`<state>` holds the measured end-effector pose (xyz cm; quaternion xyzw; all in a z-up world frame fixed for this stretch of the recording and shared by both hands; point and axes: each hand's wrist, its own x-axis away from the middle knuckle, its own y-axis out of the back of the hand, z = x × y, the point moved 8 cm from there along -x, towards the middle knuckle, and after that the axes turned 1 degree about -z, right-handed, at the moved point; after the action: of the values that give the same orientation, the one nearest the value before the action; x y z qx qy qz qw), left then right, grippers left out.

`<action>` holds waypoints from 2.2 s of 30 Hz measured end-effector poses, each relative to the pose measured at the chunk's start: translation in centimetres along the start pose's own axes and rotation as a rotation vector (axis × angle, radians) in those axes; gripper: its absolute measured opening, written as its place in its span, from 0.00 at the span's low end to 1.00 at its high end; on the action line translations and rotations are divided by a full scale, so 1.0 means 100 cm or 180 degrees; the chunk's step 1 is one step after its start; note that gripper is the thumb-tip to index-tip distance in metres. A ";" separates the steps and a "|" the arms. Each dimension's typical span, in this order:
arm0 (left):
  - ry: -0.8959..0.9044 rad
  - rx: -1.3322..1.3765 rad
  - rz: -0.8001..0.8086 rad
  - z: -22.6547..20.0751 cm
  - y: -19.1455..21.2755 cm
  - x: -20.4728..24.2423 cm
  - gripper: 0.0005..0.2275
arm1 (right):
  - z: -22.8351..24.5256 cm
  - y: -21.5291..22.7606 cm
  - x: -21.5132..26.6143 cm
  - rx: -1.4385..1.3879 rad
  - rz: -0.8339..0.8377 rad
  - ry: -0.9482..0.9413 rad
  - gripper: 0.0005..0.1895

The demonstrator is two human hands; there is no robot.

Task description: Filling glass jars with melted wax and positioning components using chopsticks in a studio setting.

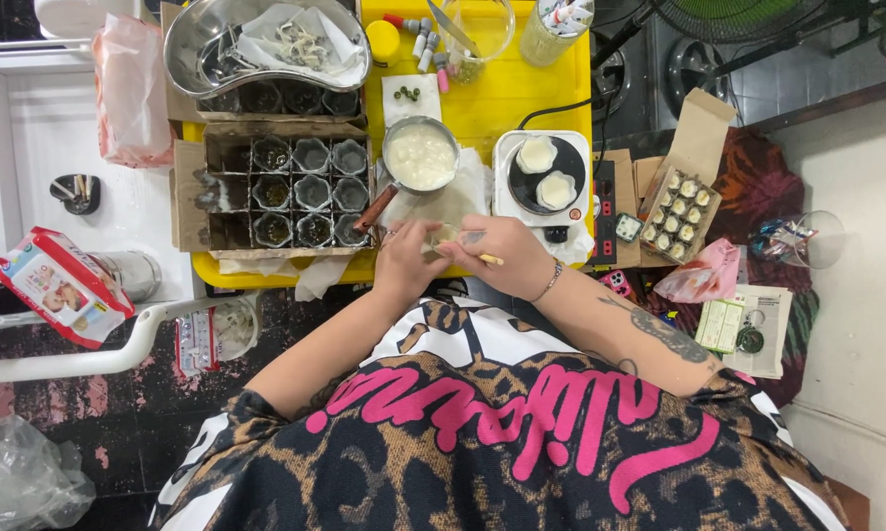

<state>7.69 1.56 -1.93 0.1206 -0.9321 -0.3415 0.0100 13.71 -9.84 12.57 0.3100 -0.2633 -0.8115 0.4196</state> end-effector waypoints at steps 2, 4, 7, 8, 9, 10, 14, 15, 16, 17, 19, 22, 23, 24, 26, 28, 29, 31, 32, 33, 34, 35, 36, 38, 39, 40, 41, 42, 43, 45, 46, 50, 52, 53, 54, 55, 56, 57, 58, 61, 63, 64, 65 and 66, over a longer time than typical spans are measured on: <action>-0.0061 0.0034 -0.0027 -0.002 0.000 0.001 0.20 | 0.004 0.007 -0.002 0.0006 -0.0021 -0.0039 0.16; -0.0124 0.0059 -0.0063 -0.005 0.002 0.000 0.21 | 0.005 0.013 -0.003 0.0008 -0.0045 -0.0066 0.15; -0.0443 -0.0048 -0.0349 -0.021 0.015 0.001 0.21 | 0.007 0.030 -0.001 -0.0106 -0.0230 -0.0040 0.15; -0.0459 -0.0006 -0.0325 -0.027 0.019 0.001 0.21 | 0.005 0.037 0.001 -0.0061 -0.0205 -0.0270 0.16; -0.0479 0.0034 -0.0297 -0.032 0.023 0.001 0.21 | 0.004 0.044 0.003 -0.0015 -0.0185 -0.0503 0.18; -0.0482 0.0029 -0.0300 -0.038 0.029 0.001 0.21 | 0.009 0.052 0.001 -0.0016 -0.0189 -0.0497 0.18; -0.0608 0.0135 -0.0482 -0.066 0.059 -0.002 0.21 | 0.017 0.080 0.002 -0.0879 -0.0405 -0.0758 0.14; -0.0612 0.0158 -0.0528 -0.072 0.068 -0.003 0.21 | 0.018 0.083 0.001 -0.0924 -0.0406 -0.0803 0.13; -0.0620 0.0149 -0.0532 -0.075 0.074 -0.005 0.21 | 0.019 0.083 0.000 -0.0926 -0.0414 -0.0793 0.13; -0.0541 0.0141 -0.0513 -0.076 0.079 -0.009 0.21 | 0.022 0.084 -0.002 -0.0932 -0.0425 -0.0703 0.14; -0.0478 0.0133 -0.0490 -0.076 0.090 -0.020 0.21 | 0.021 0.082 -0.005 -0.0930 -0.0449 -0.0612 0.14; -0.0440 -0.0089 -0.0215 -0.071 0.102 -0.041 0.20 | 0.010 0.077 -0.011 -0.1270 -0.0759 -0.0493 0.15; -0.0592 -0.0275 -0.0234 -0.073 0.108 -0.049 0.21 | 0.003 0.074 -0.014 -0.1471 -0.0849 -0.0524 0.15; -0.0744 -0.0461 -0.0253 -0.074 0.113 -0.056 0.22 | -0.005 0.072 -0.016 -0.1672 -0.0939 -0.0555 0.16; -0.0656 -0.0672 0.0004 -0.070 0.115 -0.074 0.23 | -0.020 0.066 -0.019 -0.1783 -0.1040 -0.0522 0.17; -0.0554 -0.0883 0.0261 -0.064 0.116 -0.093 0.24 | -0.035 0.061 -0.025 -0.1901 -0.1131 -0.0492 0.19; -0.0532 -0.1045 0.0411 -0.062 0.114 -0.101 0.23 | -0.041 0.057 -0.029 -0.1968 -0.1113 -0.0522 0.20; -0.0531 -0.1213 0.0576 -0.063 0.114 -0.116 0.22 | -0.052 0.051 -0.036 -0.2032 -0.1123 -0.0557 0.21; -0.0570 -0.1516 0.0775 -0.065 0.110 -0.123 0.21 | -0.059 0.048 -0.039 -0.2121 -0.1106 -0.0654 0.21; -0.0609 -0.1820 0.0971 -0.067 0.107 -0.129 0.20 | -0.065 0.044 -0.042 -0.2210 -0.1091 -0.0750 0.22; -0.0632 -0.1828 0.0985 -0.065 0.105 -0.134 0.20 | -0.071 0.039 -0.043 -0.2207 -0.1119 -0.0754 0.22; -0.0651 -0.2023 0.1118 -0.061 0.101 -0.140 0.18 | -0.081 0.034 -0.043 -0.2436 -0.1209 -0.0833 0.22; -0.0670 -0.2219 0.1250 -0.056 0.096 -0.145 0.16 | -0.091 0.028 -0.043 -0.2666 -0.1298 -0.0910 0.22; -0.0725 -0.2253 0.1316 -0.055 0.093 -0.150 0.16 | -0.091 0.026 -0.044 -0.2609 -0.1335 -0.0976 0.21; -0.0763 -0.2278 0.1371 -0.054 0.090 -0.153 0.16 | -0.092 0.024 -0.044 -0.2550 -0.1349 -0.1040 0.21; -0.0779 -0.2289 0.1388 -0.052 0.088 -0.155 0.16 | -0.089 0.025 -0.047 -0.2556 -0.1374 -0.1045 0.21; -0.0747 -0.2298 0.1410 -0.048 0.084 -0.156 0.16 | -0.083 0.027 -0.048 -0.2373 -0.1377 -0.1013 0.19; -0.0716 -0.2307 0.1432 -0.044 0.080 -0.158 0.16 | -0.078 0.029 -0.049 -0.2191 -0.1379 -0.0983 0.18; -0.0728 -0.2312 0.1450 -0.044 0.078 -0.159 0.16 | -0.075 0.031 -0.049 -0.2194 -0.1397 -0.0994 0.18; -0.0703 -0.2406 0.1488 -0.042 0.075 -0.161 0.16 | -0.065 0.036 -0.052 -0.1610 -0.1282 -0.0952 0.17; -0.0709 -0.2413 0.1498 -0.044 0.073 -0.162 0.16 | -0.062 0.037 -0.052 -0.1616 -0.1293 -0.0957 0.17; -0.0526 -0.2515 0.1677 -0.043 0.068 -0.163 0.17 | -0.050 0.045 -0.053 -0.1110 -0.1363 -0.0859 0.18; -0.0512 -0.2544 0.1709 -0.043 0.067 -0.162 0.17 | -0.046 0.046 -0.052 -0.1062 -0.1361 -0.0874 0.18; -0.0505 -0.2562 0.1718 -0.043 0.067 -0.162 0.17 | -0.043 0.048 -0.053 -0.0980 -0.1343 -0.0848 0.18; -0.0497 -0.2580 0.1726 -0.043 0.067 -0.162 0.16 | -0.041 0.049 -0.053 -0.0899 -0.1326 -0.0822 0.19; -0.0496 -0.2580 0.1729 -0.044 0.068 -0.162 0.16 | -0.041 0.049 -0.052 -0.0901 -0.1325 -0.0825 0.19; -0.0465 -0.2602 0.1759 -0.045 0.069 -0.162 0.16 | -0.041 0.051 -0.050 -0.0821 -0.1349 -0.0811 0.19; -0.0430 -0.2626 0.1781 -0.046 0.071 -0.162 0.15 | -0.041 0.053 -0.050 -0.0741 -0.1370 -0.0789 0.19; -0.0424 -0.2629 0.1777 -0.047 0.072 -0.162 0.15 | -0.041 0.054 -0.048 -0.0744 -0.1367 -0.0783 0.19; -0.0466 -0.2675 0.1808 -0.049 0.071 -0.163 0.14 | -0.043 0.059 -0.040 -0.0945 -0.1469 -0.0742 0.18; -0.0554 -0.2730 0.1726 -0.047 0.066 -0.164 0.10 | -0.053 0.059 -0.032 -0.1305 -0.1590 -0.0797 0.16; -0.0549 -0.2731 0.1730 -0.045 0.064 -0.164 0.10 | -0.053 0.058 -0.030 -0.1310 -0.1588 -0.0799 0.16; -0.0581 -0.2767 0.1712 -0.045 0.063 -0.165 0.10 | -0.058 0.058 -0.026 -0.1428 -0.1657 -0.0905 0.16; -0.0613 -0.2803 0.1693 -0.044 0.061 -0.165 0.10 | -0.062 0.058 -0.023 -0.1547 -0.1726 -0.1011 0.16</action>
<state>22.84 7.13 6.41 -0.1679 -0.6953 -0.6962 0.0604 22.27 -11.94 13.09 0.1306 -0.0338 -0.9694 0.2053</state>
